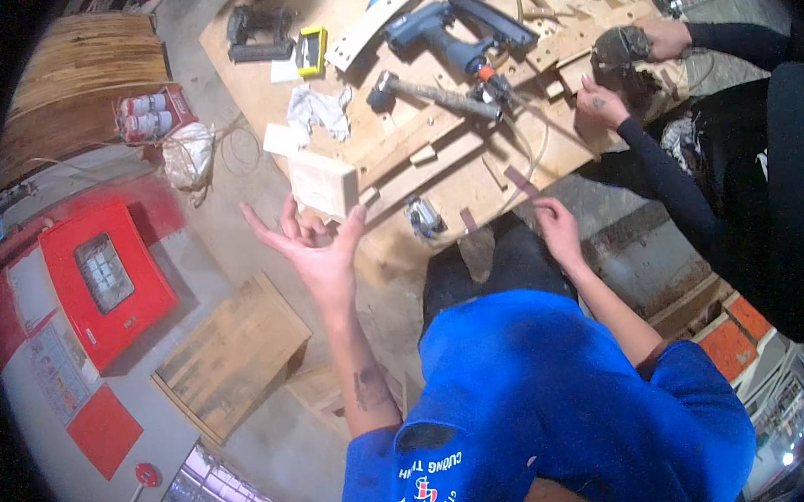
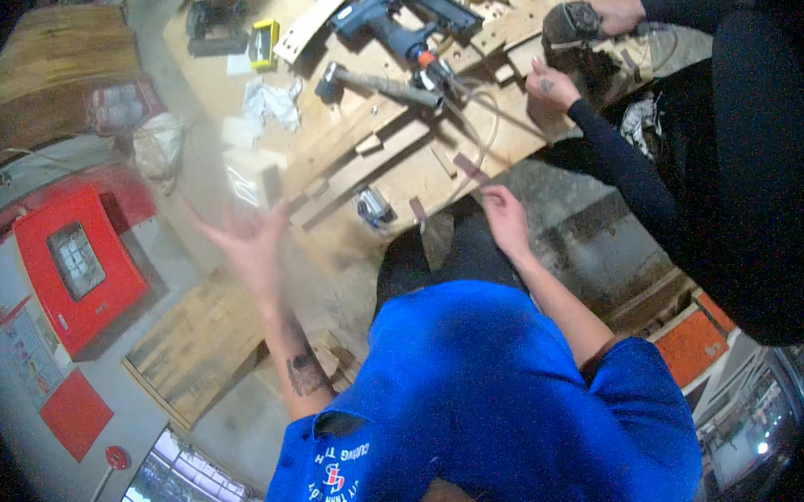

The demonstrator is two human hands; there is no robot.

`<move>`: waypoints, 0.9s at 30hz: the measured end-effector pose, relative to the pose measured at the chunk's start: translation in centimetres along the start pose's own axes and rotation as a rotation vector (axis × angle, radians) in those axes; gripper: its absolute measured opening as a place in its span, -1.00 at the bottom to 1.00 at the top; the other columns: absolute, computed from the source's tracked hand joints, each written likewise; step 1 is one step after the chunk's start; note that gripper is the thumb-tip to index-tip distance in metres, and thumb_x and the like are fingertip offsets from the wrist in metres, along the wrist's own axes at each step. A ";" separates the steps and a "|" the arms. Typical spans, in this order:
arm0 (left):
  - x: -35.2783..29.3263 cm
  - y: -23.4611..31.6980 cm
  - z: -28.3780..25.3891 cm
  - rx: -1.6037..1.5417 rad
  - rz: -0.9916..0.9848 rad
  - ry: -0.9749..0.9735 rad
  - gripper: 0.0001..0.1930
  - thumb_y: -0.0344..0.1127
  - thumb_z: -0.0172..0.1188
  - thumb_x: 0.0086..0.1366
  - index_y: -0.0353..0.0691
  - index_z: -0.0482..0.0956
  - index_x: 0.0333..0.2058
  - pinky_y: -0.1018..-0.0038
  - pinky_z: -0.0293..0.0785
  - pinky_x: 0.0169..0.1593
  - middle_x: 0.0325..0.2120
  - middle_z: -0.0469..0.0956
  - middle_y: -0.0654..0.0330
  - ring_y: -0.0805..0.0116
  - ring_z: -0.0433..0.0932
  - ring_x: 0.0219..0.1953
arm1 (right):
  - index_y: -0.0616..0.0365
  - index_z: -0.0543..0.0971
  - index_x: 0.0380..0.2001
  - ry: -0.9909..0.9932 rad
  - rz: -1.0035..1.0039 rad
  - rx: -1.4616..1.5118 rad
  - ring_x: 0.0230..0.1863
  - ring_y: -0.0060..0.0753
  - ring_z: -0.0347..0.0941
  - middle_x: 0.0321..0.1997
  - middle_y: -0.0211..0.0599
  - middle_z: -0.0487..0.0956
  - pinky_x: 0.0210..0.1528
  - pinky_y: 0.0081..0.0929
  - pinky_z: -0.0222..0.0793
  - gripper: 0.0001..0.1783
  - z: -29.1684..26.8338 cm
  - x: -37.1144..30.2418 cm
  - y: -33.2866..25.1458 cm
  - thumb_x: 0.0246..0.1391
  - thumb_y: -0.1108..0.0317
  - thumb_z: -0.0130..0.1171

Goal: The person assembles small wooden frames by placing pieces on a workbench and securing them with a nail gun. They repeatedly pick up wood pieces, align them, and use the nail gun to fasten them together.

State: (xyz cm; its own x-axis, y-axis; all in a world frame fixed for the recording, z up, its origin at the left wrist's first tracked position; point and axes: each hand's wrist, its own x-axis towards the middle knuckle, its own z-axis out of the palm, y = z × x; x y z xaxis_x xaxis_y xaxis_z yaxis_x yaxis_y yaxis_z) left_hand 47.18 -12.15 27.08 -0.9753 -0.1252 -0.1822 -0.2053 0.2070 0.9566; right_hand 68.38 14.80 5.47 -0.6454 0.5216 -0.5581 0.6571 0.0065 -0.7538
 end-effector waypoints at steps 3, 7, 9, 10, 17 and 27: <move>-0.3 0.6 -1.4 0.027 0.021 -0.021 0.42 -0.58 0.57 0.02 0.01 -0.44 0.56 0.44 0.45 0.10 0.28 0.29 -0.10 0.45 0.38 -0.13 | 0.27 0.55 0.15 -0.248 -0.123 0.179 -0.02 -0.61 0.48 -0.07 -0.40 0.60 0.06 -0.58 0.45 -0.63 5.9 -2.1 -6.4 0.35 0.37 0.23; -0.9 0.6 -3.6 0.138 0.063 -0.061 0.42 -0.54 0.58 0.04 0.00 -0.47 0.56 0.44 0.43 0.07 0.23 0.33 -0.10 0.47 0.36 -0.14 | 0.05 0.21 0.44 -0.730 -0.260 0.626 0.44 -0.24 0.33 0.37 -0.12 0.41 0.41 -0.22 0.32 -0.27 11.8 -2.8 -15.2 0.34 0.15 0.28; -1.2 0.0 -4.7 0.093 0.012 -0.091 0.40 -0.54 0.55 0.07 0.02 -0.48 0.56 0.42 0.44 0.09 0.25 0.32 -0.14 0.47 0.37 -0.13 | 0.01 0.16 0.45 -0.851 -0.222 0.790 0.47 -0.18 0.28 0.43 -0.11 0.35 0.45 -0.18 0.28 -0.20 14.1 -3.7 -18.0 0.32 0.09 0.31; -1.2 -0.4 -5.2 0.031 -0.033 -0.116 0.39 -0.54 0.54 0.09 0.04 -0.48 0.56 0.41 0.44 0.09 0.26 0.31 -0.15 0.46 0.37 -0.13 | -0.01 0.13 0.45 -0.900 -0.190 0.862 0.49 -0.14 0.26 0.46 -0.11 0.33 0.46 -0.16 0.26 -0.17 15.0 -4.1 -19.0 0.31 0.06 0.33; -1.6 -3.8 -7.8 -0.228 -0.169 -0.166 0.41 -0.48 0.57 0.11 0.11 -0.52 0.55 0.40 0.45 0.09 0.25 0.32 -0.16 0.46 0.37 -0.18 | -0.11 -0.01 0.49 -0.882 -0.275 0.833 0.52 -0.09 0.20 0.48 0.05 0.27 0.52 -0.12 0.16 0.19 19.4 -6.9 -20.1 0.03 -0.19 0.54; -0.9 -4.3 -11.9 0.218 0.180 -0.261 0.53 -0.38 0.67 -0.14 -0.12 -0.46 0.55 0.33 0.36 0.16 0.19 0.35 -0.01 0.34 0.36 -0.08 | -0.35 -0.42 0.62 -0.936 -0.242 0.805 0.56 0.04 0.14 0.58 0.13 0.17 0.58 -0.01 0.03 0.65 20.0 -6.8 -19.7 -0.28 0.39 0.62</move>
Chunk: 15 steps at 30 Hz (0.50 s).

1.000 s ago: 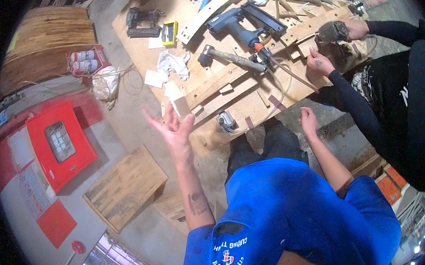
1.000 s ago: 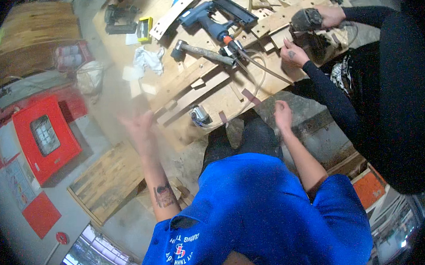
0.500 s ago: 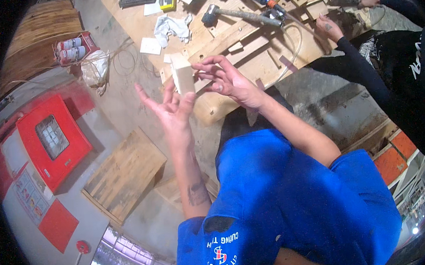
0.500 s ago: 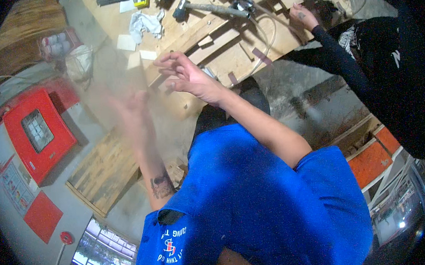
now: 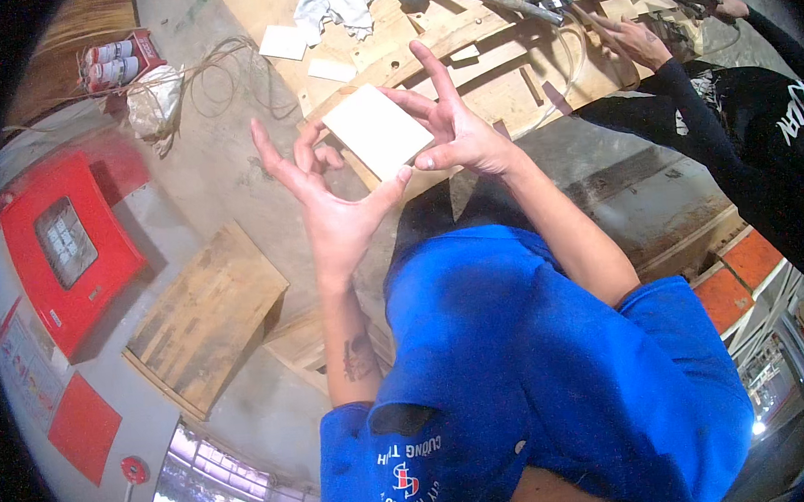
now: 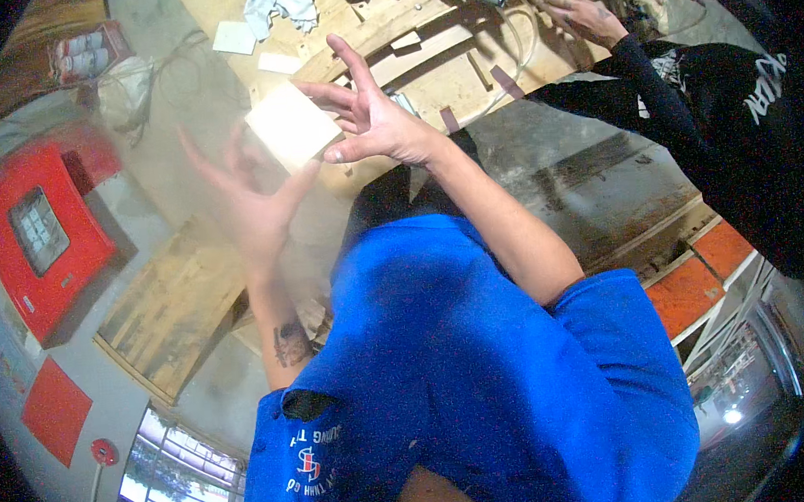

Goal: The person assembles small wooden frames by placing pieces on a workbench and securing them with a nail gun. They repeatedly pick up wood pieces, align them, and use the nail gun to fasten them together.

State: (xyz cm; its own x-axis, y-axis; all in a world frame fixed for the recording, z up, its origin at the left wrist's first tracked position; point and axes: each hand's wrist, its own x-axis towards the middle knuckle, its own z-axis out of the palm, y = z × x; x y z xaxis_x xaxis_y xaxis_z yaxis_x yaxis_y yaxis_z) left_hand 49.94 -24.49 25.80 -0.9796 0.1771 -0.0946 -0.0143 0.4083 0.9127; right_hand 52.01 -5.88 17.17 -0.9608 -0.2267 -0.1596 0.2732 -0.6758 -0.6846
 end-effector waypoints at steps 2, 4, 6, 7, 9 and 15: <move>0.4 0.2 -0.9 0.047 0.085 -0.057 0.53 -0.34 0.69 -0.16 -0.12 -0.41 0.56 0.30 0.37 0.16 0.19 0.35 -0.01 0.29 0.37 -0.01 | -0.37 -0.49 0.60 -0.039 -0.002 -0.054 0.57 0.03 0.12 0.58 0.10 0.17 0.59 0.00 0.02 0.69 -0.3 -0.1 0.0 -0.28 0.44 0.62; 0.8 0.7 -1.6 0.104 0.157 -0.100 0.51 -0.30 0.70 -0.16 -0.14 -0.35 0.56 0.28 0.37 0.17 0.18 0.36 -0.02 0.25 0.38 0.04 | -0.39 -0.57 0.58 -0.087 0.016 -0.080 0.59 -0.01 0.11 0.59 0.07 0.17 0.59 -0.01 0.02 0.74 -0.5 -0.1 -0.2 -0.27 0.52 0.62; 1.1 1.5 -2.0 0.173 0.190 -0.140 0.47 -0.26 0.70 -0.16 -0.16 -0.28 0.55 0.27 0.38 0.18 0.17 0.38 -0.03 0.20 0.40 0.07 | -0.40 -0.57 0.59 -0.116 -0.025 -0.086 0.58 -0.03 0.14 0.58 0.05 0.17 0.58 0.00 0.04 0.73 -0.3 0.0 -0.1 -0.27 0.46 0.63; 1.1 1.9 -2.0 0.159 0.153 -0.131 0.43 -0.25 0.69 -0.13 -0.17 -0.25 0.55 0.26 0.39 0.19 0.17 0.39 -0.04 0.19 0.41 0.07 | -0.40 -0.56 0.59 -0.103 -0.023 -0.089 0.57 -0.03 0.15 0.58 0.03 0.17 0.58 0.00 0.04 0.73 -0.1 0.0 0.1 -0.27 0.43 0.63; 0.9 2.6 -1.5 0.133 0.044 -0.116 0.35 -0.21 0.67 -0.07 -0.18 -0.18 0.53 0.24 0.40 0.20 0.17 0.40 -0.07 0.16 0.43 0.08 | -0.37 -0.52 0.60 -0.051 0.000 0.077 0.55 0.02 0.18 0.56 0.03 0.21 0.58 -0.03 0.06 0.70 1.0 -0.3 0.9 -0.28 0.17 0.65; 0.3 1.9 0.3 -0.217 -0.178 -0.004 0.14 -0.16 0.60 0.10 -0.17 -0.02 0.51 0.16 0.37 0.28 0.28 0.39 -0.14 0.06 0.42 0.22 | -0.19 0.16 0.53 0.105 0.141 0.751 0.30 -0.17 0.42 0.38 -0.20 0.40 0.20 0.01 0.44 0.16 5.4 -2.2 4.5 0.00 -0.47 0.34</move>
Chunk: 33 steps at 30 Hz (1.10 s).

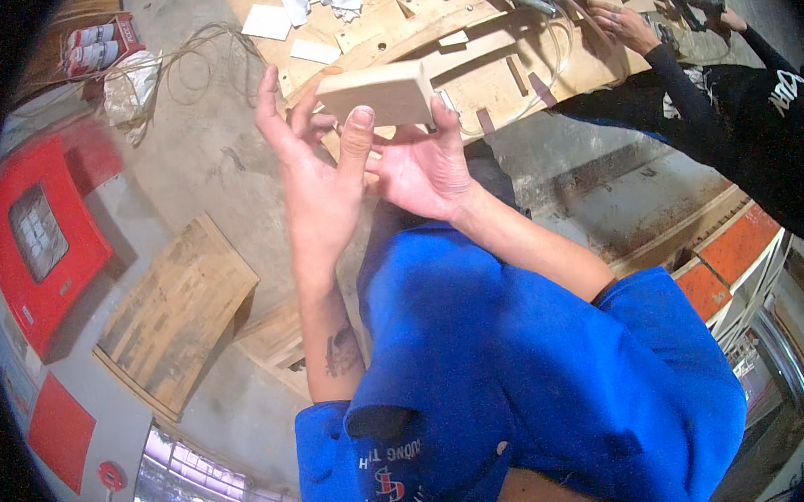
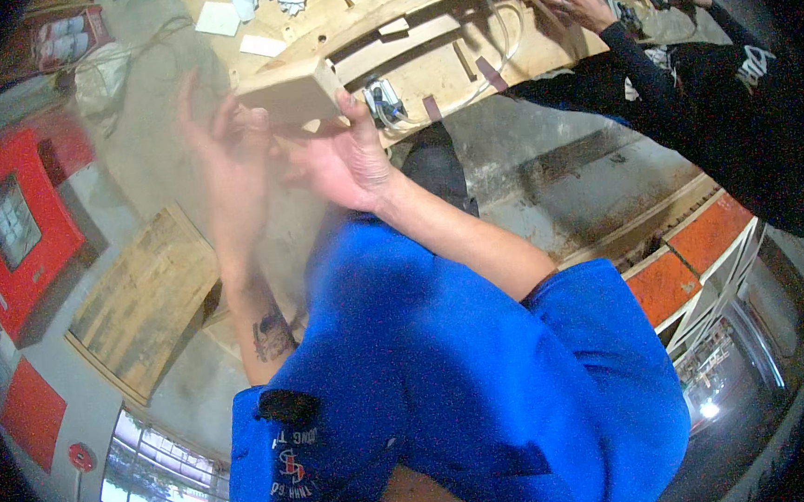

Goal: The person assembles small wooden frames by placing pieces on a workbench and securing them with a nail gun. They repeatedly pick up wood pieces, align them, and use the nail gun to fasten them together.

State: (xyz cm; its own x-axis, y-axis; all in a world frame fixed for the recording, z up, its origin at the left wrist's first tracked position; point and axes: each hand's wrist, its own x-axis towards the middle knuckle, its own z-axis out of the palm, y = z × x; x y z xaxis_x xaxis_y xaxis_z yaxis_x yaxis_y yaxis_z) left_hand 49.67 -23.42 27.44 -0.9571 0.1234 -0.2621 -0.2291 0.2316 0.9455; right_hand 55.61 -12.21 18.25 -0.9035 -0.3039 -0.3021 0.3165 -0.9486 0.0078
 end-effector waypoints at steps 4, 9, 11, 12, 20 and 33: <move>0.1 -1.1 -1.8 0.684 0.442 -0.045 0.01 -0.18 0.59 0.03 -0.14 0.26 0.43 0.09 0.27 0.35 0.33 0.40 0.01 0.00 0.35 0.30 | -0.08 0.18 0.52 0.066 0.047 0.078 0.37 -0.10 0.37 0.44 -0.15 0.34 0.36 0.02 0.34 0.17 1.0 -0.4 0.7 0.02 -0.49 0.30; 0.7 -1.8 -2.1 0.912 0.593 -0.098 -0.08 -0.25 0.57 -0.06 -0.07 0.42 0.36 0.11 0.29 0.32 0.22 0.48 0.11 0.01 0.37 0.27 | -0.08 0.15 0.53 0.059 0.067 0.009 0.40 -0.12 0.35 0.43 -0.16 0.34 0.39 0.07 0.31 0.15 2.7 -0.4 1.0 0.06 -0.49 0.28; 1.2 -2.0 -2.0 0.870 0.605 -0.087 -0.11 -0.26 0.56 -0.07 -0.07 0.46 0.33 0.12 0.30 0.31 0.17 0.50 0.11 0.03 0.40 0.24 | -0.08 0.13 0.53 0.054 0.045 -0.019 0.40 -0.13 0.35 0.43 -0.17 0.35 0.38 0.10 0.31 0.14 2.8 -0.2 1.0 0.08 -0.48 0.27; 1.6 -2.0 -2.0 0.848 0.612 -0.089 -0.12 -0.27 0.55 -0.07 -0.07 0.48 0.32 0.12 0.31 0.31 0.14 0.51 0.12 0.04 0.41 0.22 | -0.09 0.14 0.52 0.083 0.053 -0.044 0.38 -0.14 0.37 0.42 -0.20 0.36 0.35 0.10 0.33 0.13 2.7 -0.1 0.9 0.08 -0.48 0.26; 3.3 -1.7 -2.6 0.802 0.581 -0.194 -0.19 -0.30 0.53 -0.06 -0.13 0.52 0.27 0.14 0.38 0.28 0.12 0.54 0.03 -0.02 0.46 0.19 | -0.22 0.28 0.41 0.135 0.119 -0.025 0.19 -0.26 0.49 0.30 -0.35 0.47 0.11 -0.01 0.45 0.00 1.5 -0.1 -0.1 0.08 -0.53 0.24; 5.8 -7.5 -5.1 -0.045 -0.175 -0.370 -0.36 -0.24 0.49 0.24 -0.35 0.52 0.25 0.34 0.40 0.26 0.14 0.63 0.13 0.28 0.58 0.14 | -0.39 -0.13 0.59 0.397 0.106 -0.202 0.17 -0.13 0.57 0.27 0.03 0.54 0.09 -0.11 0.55 -0.10 -2.7 -2.3 -2.9 0.39 -0.44 -0.16</move>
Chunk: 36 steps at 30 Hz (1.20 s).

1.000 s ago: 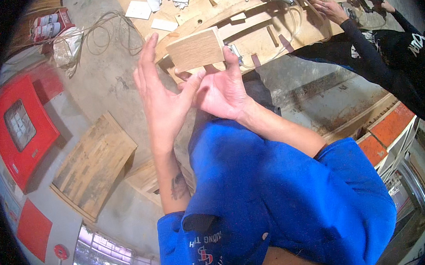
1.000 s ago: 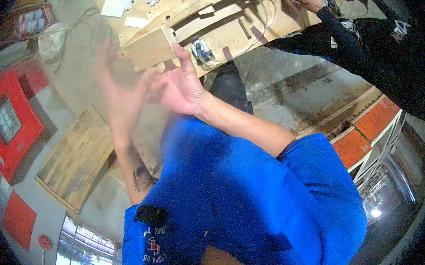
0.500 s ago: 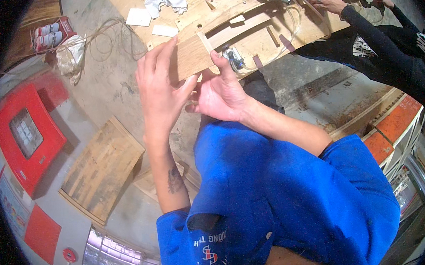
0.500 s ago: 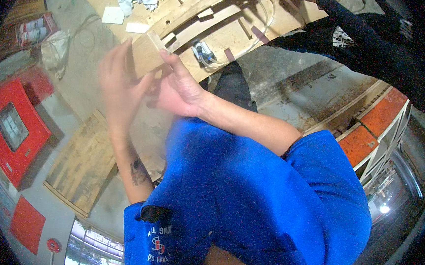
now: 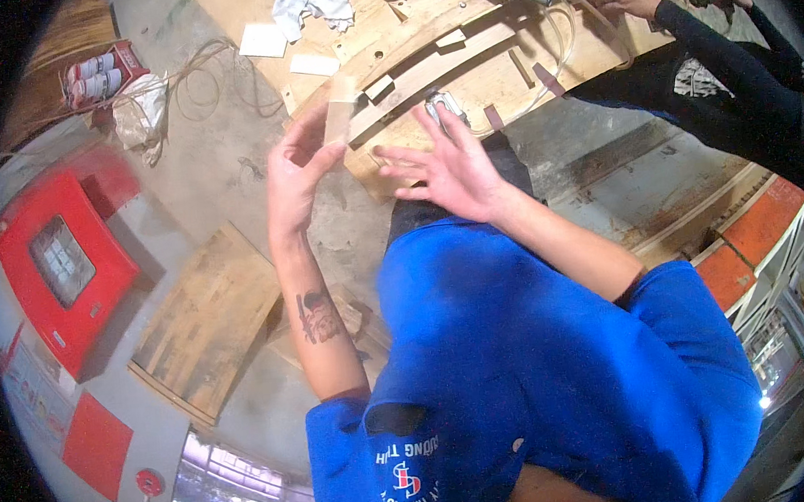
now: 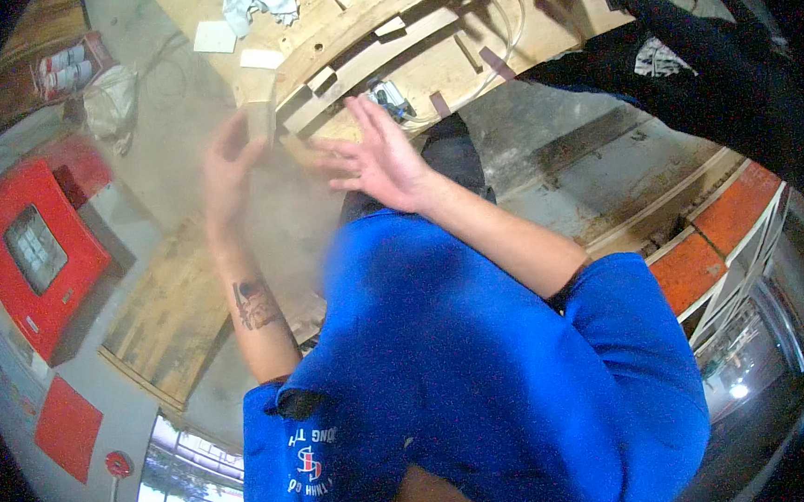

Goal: The person assembles small wooden frames by placing pieces on a workbench and securing them with a nail gun. They repeatedly pick up wood pieces, align them, and use the nail gun to fasten them together.

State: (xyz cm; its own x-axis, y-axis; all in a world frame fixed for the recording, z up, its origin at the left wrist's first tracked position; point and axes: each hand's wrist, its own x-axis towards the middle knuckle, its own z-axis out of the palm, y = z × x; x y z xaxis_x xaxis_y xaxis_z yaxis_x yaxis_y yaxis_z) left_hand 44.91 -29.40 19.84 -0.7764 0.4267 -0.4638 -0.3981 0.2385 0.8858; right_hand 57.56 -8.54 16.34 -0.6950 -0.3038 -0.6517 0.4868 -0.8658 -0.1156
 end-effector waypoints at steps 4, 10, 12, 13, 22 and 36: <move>0.8 -4.4 -1.1 -0.317 -0.008 -0.017 -0.37 -0.17 0.44 0.33 -0.42 0.50 0.25 0.38 0.38 0.28 0.13 0.62 0.14 0.36 0.58 0.13 | -0.35 0.01 0.57 0.246 -0.100 -0.013 0.07 -0.28 0.60 0.22 -0.08 0.57 0.00 -0.30 0.56 -0.26 -3.1 0.1 -1.3 0.48 -0.22 -0.11; 1.7 -5.8 -1.1 -0.219 -0.087 -0.062 -0.34 -0.22 0.44 0.32 -0.41 0.45 0.30 0.38 0.36 0.30 0.15 0.60 0.15 0.37 0.55 0.15 | -0.15 0.32 0.43 0.299 -0.251 -0.228 -0.06 -0.51 0.52 0.01 -0.32 0.56 -0.04 -0.47 0.48 -0.47 -4.4 0.2 -2.3 0.52 -0.01 -0.08; 1.9 -5.4 -0.7 0.019 -0.173 -0.041 -0.33 -0.29 0.44 0.30 -0.39 0.44 0.32 0.38 0.36 0.30 0.18 0.59 0.15 0.36 0.54 0.16 | -0.06 0.35 0.40 0.313 -0.286 -0.319 -0.09 -0.59 0.49 -0.02 -0.41 0.55 -0.07 -0.54 0.43 -0.50 -4.5 0.4 -2.5 0.53 0.05 -0.06; 2.0 -5.2 -0.5 0.021 -0.161 -0.041 -0.32 -0.32 0.45 0.28 -0.38 0.43 0.33 0.37 0.36 0.30 0.19 0.58 0.14 0.35 0.54 0.17 | -0.06 0.36 0.40 0.301 -0.308 -0.346 -0.09 -0.59 0.49 -0.03 -0.41 0.55 -0.07 -0.55 0.43 -0.50 -4.6 0.5 -2.6 0.52 0.05 -0.06; 1.7 -5.0 2.1 0.197 -0.130 -0.009 -0.23 -0.55 0.42 0.17 -0.36 0.35 0.36 0.25 0.30 0.40 0.29 0.47 0.06 0.24 0.39 0.36 | -0.03 0.28 0.46 0.206 -0.434 -0.738 0.06 -0.49 0.44 0.12 -0.32 0.51 0.11 -0.44 0.42 -0.32 -6.5 1.3 -3.3 0.38 0.07 0.21; 1.7 5.2 7.5 1.300 0.754 -0.407 -0.39 -0.54 0.39 0.05 0.22 0.66 0.09 0.03 0.10 0.50 0.31 0.50 0.39 0.13 0.29 0.46 | 0.02 -0.30 0.63 -0.406 -0.637 -1.227 0.64 -0.05 0.01 0.63 0.05 0.10 0.62 -0.16 0.00 0.61 -3.1 -1.9 -9.7 -0.30 0.18 0.66</move>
State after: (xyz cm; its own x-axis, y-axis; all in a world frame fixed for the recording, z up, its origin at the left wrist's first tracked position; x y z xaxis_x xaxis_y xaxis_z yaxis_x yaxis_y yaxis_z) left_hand 45.14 -20.85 23.55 -0.3288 0.9394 -0.0976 0.8578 0.3402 0.3853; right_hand 55.80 1.67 16.34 -0.9617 -0.2738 -0.0137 0.0359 -0.0761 -0.9965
